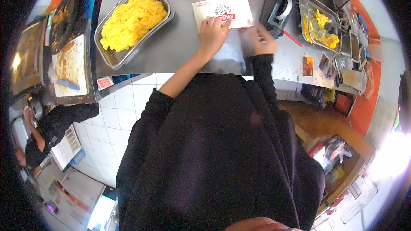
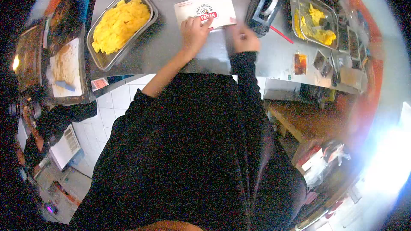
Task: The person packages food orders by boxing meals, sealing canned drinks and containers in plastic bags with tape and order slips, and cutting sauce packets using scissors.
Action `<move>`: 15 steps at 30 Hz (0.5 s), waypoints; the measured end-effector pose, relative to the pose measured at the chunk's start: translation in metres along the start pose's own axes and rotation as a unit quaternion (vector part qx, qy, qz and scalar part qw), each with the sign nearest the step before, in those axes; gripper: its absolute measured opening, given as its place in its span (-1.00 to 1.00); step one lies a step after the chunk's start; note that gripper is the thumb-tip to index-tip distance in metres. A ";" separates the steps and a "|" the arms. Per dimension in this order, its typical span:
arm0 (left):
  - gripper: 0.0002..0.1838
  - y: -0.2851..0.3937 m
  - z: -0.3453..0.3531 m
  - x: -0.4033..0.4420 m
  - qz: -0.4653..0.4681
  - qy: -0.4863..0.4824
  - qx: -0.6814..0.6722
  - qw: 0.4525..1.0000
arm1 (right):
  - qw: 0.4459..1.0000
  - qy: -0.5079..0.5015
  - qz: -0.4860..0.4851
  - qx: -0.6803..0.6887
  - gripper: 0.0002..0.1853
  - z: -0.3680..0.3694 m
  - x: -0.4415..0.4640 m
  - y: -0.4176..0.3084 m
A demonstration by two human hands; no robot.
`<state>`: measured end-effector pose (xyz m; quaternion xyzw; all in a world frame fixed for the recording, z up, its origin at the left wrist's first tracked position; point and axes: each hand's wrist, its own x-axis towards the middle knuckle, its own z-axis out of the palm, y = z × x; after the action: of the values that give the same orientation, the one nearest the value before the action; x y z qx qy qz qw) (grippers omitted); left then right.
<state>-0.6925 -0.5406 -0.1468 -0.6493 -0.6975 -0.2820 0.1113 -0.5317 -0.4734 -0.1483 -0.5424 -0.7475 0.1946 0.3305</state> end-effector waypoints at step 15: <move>-0.35 0.120 0.058 0.007 -0.367 -0.210 -0.531 0.734 | 0.970 -0.144 0.197 -0.015 -0.66 -0.055 0.021 0.056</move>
<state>-0.5652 -0.5038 -0.1608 -0.3388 -0.6246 -0.4818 -0.5128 -0.4590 -0.4390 -0.1398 -0.6500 -0.6686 0.3208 0.1662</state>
